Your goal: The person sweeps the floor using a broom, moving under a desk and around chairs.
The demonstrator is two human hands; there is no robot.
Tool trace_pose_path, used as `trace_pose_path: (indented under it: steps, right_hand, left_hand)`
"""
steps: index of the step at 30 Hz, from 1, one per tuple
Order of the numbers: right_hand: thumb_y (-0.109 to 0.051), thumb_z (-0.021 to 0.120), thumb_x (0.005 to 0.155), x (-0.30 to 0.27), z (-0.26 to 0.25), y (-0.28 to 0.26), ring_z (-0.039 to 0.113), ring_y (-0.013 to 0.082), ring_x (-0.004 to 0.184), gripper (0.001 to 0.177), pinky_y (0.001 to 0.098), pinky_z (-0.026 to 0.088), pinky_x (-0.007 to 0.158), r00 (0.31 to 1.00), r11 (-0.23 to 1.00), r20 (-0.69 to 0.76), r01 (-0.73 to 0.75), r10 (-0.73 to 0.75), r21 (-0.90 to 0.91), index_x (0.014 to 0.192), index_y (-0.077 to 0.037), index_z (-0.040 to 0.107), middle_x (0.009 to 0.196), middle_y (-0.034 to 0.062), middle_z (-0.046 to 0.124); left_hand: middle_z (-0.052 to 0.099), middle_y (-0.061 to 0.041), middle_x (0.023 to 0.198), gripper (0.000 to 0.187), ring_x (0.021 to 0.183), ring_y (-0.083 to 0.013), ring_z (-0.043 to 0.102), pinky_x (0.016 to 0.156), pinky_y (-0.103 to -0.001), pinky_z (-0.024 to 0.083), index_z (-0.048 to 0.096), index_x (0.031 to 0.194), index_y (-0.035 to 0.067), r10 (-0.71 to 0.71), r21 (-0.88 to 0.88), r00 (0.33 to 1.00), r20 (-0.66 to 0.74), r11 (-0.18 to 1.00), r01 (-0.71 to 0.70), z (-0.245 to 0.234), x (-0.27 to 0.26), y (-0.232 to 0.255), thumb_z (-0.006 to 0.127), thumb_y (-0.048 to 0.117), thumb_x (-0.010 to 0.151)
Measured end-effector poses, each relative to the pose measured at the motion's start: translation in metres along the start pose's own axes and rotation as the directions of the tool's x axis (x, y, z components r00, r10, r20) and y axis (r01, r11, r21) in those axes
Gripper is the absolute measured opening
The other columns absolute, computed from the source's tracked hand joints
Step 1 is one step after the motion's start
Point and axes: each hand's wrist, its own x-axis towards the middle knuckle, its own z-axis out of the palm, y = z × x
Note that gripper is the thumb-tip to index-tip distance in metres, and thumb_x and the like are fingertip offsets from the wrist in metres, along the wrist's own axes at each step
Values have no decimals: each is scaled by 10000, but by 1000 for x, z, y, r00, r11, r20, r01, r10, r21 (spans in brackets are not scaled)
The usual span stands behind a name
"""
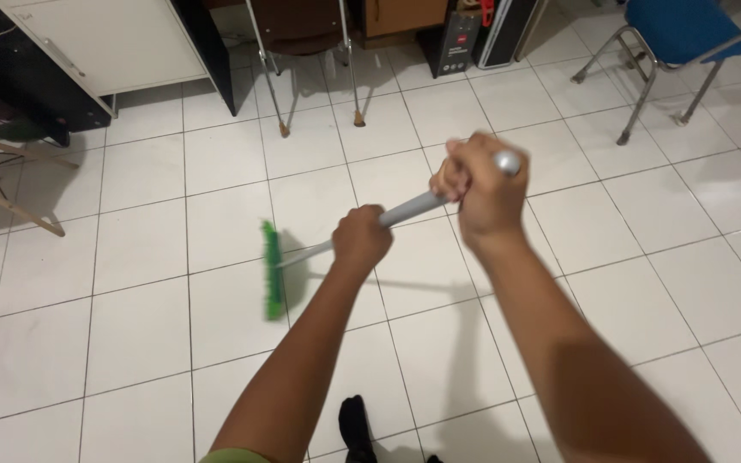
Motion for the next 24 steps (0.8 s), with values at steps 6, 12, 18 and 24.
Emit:
trace_pose_path:
  steps: [6,12,18,24]
  right_hand:
    - [-85,650,896,-2,33,130,521,174,535,366,368,495,635,964,963,-44,-265,264,-41,585,-84,456,541,53,487]
    - [-113,630,927,18,45,145,510,153,529,390,359,526,646,963,955,-62,-270,264,-126,577,-78,463,537,20,445]
    - [-66,615,926,73,36,64,470,121,481,352,345,501,563,988,963,-27,-152,150,-221,602,-83,479,539,9,452]
    - [-49,610,935,95,20,-26,428,106,464,406,309,428,501,998,906,35,-27,46,-423,561,-81,456,525,6,442]
  left_hand:
    - [752,-134,907,197,874,-344,724,800,-456,574,768,953,137,10,-153,1000,11,988,-8,26,44,-148,736,258,801]
    - [747,-184,917,189,940,-393,691,849,-486,559,772,857,66,9,-3,1000,20,1000,-9,55,77,-173,721,248,874]
    - [729,-230,898,121,840,-425,713,772,-506,585,689,825,14,19,-117,1000,-13,993,-21,58,98,-72,677,125,777]
    - [730,-224,879,161,855,-435,714,795,-509,577,746,862,26,59,-367,996,66,930,-31,61,92,51,644,131,795]
